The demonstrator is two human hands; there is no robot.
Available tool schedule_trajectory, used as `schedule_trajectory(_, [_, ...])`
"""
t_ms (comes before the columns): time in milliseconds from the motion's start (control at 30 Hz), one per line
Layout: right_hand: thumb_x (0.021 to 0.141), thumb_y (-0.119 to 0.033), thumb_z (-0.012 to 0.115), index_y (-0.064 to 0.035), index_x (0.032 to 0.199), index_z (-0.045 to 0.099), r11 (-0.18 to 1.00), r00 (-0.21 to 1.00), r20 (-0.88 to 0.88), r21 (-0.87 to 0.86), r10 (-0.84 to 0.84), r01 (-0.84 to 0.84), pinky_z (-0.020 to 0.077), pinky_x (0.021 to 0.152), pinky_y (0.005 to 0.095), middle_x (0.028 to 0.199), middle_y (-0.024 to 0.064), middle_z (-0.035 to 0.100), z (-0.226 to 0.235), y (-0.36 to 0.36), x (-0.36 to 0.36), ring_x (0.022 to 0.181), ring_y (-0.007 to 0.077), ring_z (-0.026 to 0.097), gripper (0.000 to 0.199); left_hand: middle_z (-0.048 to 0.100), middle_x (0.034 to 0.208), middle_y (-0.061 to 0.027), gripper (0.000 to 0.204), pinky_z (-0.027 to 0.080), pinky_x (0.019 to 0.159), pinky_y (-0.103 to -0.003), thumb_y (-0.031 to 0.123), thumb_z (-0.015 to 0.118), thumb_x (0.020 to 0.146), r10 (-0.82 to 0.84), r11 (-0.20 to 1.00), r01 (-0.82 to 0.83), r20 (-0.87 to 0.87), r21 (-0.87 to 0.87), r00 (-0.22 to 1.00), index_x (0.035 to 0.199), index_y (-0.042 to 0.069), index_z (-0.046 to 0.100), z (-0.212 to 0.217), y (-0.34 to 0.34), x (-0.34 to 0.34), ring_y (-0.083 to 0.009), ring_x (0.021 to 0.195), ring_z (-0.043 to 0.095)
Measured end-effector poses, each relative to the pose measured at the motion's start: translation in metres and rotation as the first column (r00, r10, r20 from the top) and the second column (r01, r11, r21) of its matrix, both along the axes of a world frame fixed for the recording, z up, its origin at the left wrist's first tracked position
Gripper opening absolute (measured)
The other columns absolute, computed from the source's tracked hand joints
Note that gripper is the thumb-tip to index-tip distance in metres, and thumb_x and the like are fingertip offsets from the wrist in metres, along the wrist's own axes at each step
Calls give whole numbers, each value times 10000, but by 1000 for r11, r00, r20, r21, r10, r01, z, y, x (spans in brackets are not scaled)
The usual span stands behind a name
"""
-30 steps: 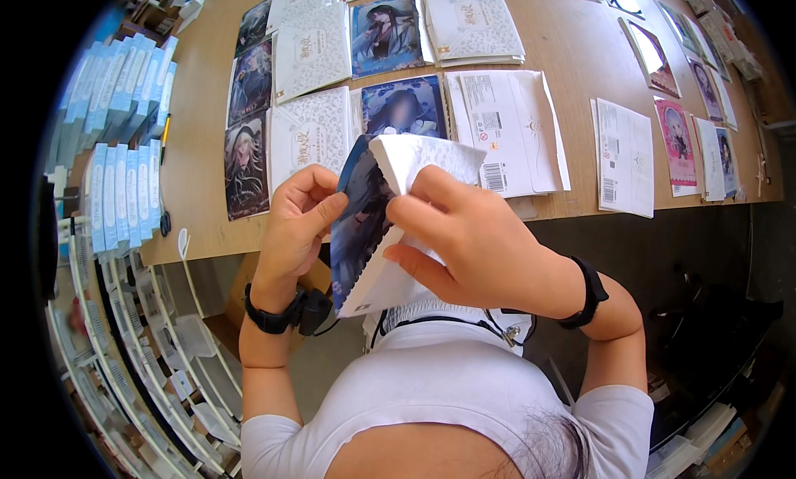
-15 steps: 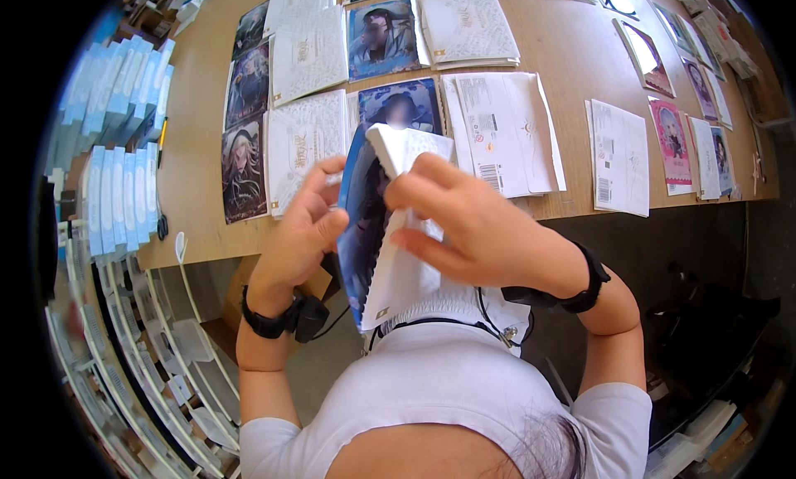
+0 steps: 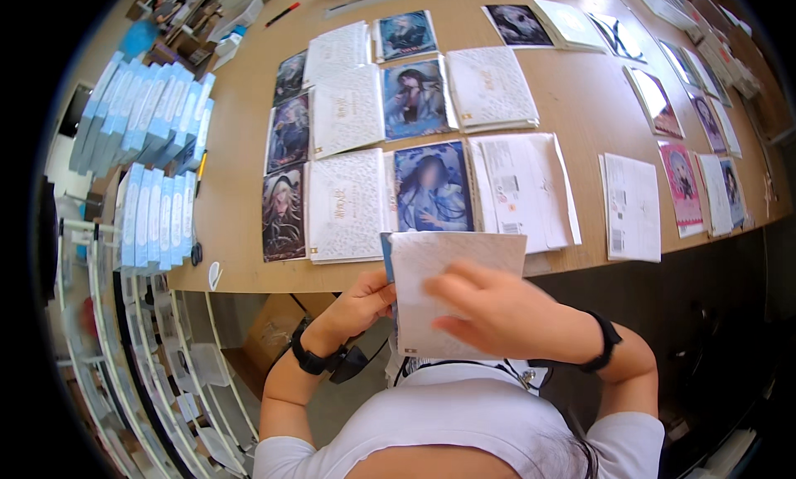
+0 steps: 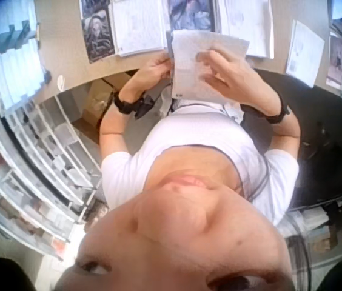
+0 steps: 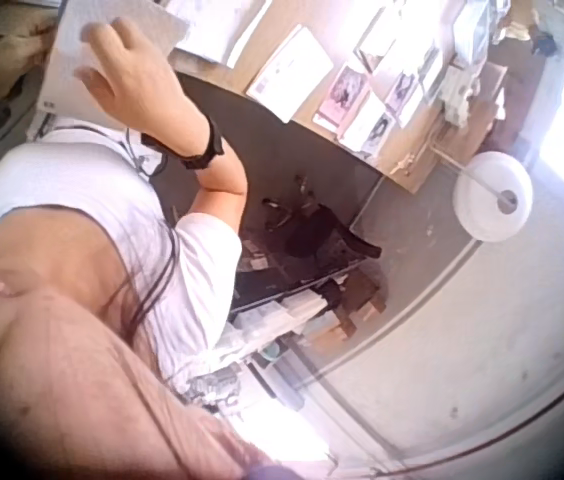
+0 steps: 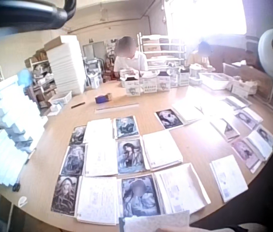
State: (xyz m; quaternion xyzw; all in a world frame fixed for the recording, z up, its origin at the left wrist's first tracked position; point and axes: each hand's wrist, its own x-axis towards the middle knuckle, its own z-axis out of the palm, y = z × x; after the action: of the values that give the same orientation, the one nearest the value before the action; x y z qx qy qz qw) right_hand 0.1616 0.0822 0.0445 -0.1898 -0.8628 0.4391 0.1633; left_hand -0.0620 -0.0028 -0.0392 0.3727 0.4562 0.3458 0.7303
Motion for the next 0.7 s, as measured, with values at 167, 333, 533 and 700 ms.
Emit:
schedule_trajectory(167, [753, -39, 673, -5, 938, 525, 917, 894, 242, -35, -377, 397, 462, 484, 242, 737, 75, 547, -4, 19, 41, 492, 143, 562, 239, 581, 1015, 26, 282, 414, 645, -194, 212, 490, 942, 231, 971, -238, 216, 6, 949, 1166, 54, 557, 4, -11, -8, -45, 765, 512])
schedule_trajectory(333, [823, -5, 514, 10, 993, 533, 995, 989, 142, -83, -39, 51, 470, 489, 247, 668, 41, 592, -29, 9, 52, 511, 106, 585, 172, 598, 1085, -21, 230, 441, 744, -222, 145, 525, 922, 30, 988, -89, 416, 123, 909, 1103, 26, 602, -36, -19, 0, -99, 890, 567])
schedule_trajectory(533, [896, -112, 449, 12, 1033, 535, 773, 987, 159, -630, 32, 77, 455, 494, 233, 815, 69, 623, -2, 2, 77, 490, 122, 555, 204, 622, 1056, -46, 185, 430, 851, -267, 60, 563, 881, 249, 955, -283, 281, 88, 927, 1047, 9, 627, -9, -19, 12, -138, 960, 567])
schedule_trajectory(700, [906, -40, 445, 15, 1032, 532, 872, 984, 155, -465, -91, 154, 455, 500, 250, 786, 81, 615, -5, -12, 71, 507, 136, 564, 163, 643, 920, -20, 148, 455, 736, -219, 25, 603, 845, 485, 835, -521, 208, 179, 849, 990, 8, 627, 0, -12, 12, -66, 821, 574])
